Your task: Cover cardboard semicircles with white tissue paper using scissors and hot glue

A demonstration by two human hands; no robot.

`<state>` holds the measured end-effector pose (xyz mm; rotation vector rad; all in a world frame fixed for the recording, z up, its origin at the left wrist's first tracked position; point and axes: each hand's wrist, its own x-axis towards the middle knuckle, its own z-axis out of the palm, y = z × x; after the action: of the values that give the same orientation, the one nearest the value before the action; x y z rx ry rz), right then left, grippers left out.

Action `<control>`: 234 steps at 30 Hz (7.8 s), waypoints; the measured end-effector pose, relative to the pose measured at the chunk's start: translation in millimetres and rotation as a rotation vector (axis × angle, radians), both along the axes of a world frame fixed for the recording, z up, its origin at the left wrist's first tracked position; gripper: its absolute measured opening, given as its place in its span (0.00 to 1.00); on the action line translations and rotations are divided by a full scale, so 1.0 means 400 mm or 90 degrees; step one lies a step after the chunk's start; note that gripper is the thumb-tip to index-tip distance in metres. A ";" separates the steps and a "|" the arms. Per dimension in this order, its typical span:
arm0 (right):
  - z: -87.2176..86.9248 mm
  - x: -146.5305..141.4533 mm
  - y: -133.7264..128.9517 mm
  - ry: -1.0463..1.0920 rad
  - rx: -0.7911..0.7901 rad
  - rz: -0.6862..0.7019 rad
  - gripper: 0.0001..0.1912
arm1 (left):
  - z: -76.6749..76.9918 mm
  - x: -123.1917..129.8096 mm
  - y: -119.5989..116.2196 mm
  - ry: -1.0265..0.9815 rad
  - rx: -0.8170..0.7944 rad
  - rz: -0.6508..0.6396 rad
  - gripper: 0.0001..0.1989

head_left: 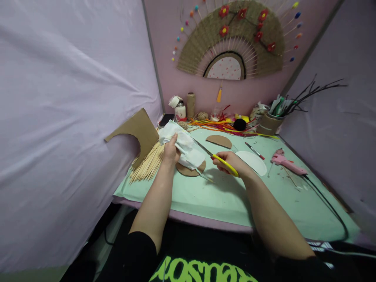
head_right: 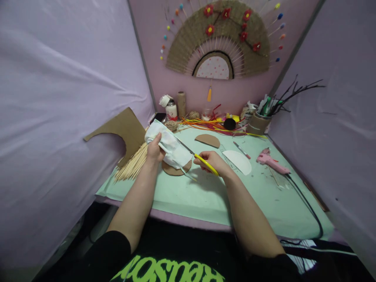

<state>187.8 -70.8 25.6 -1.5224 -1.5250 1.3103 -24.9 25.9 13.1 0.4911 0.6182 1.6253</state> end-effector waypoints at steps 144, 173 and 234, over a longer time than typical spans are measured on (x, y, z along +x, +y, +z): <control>-0.041 -0.015 0.019 -0.135 0.170 -0.066 0.25 | -0.035 0.040 -0.021 0.189 0.043 0.042 0.22; -0.077 -0.008 0.039 -0.187 0.202 -0.050 0.16 | -0.056 0.036 -0.017 0.269 0.098 0.019 0.28; -0.055 -0.019 0.026 -0.232 0.221 -0.059 0.17 | -0.031 0.043 -0.045 0.318 0.144 0.004 0.29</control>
<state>180.3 -60.5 3.8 -1.6338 -1.7690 0.6930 -7.8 7.8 0.7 1.0822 0.8040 1.5925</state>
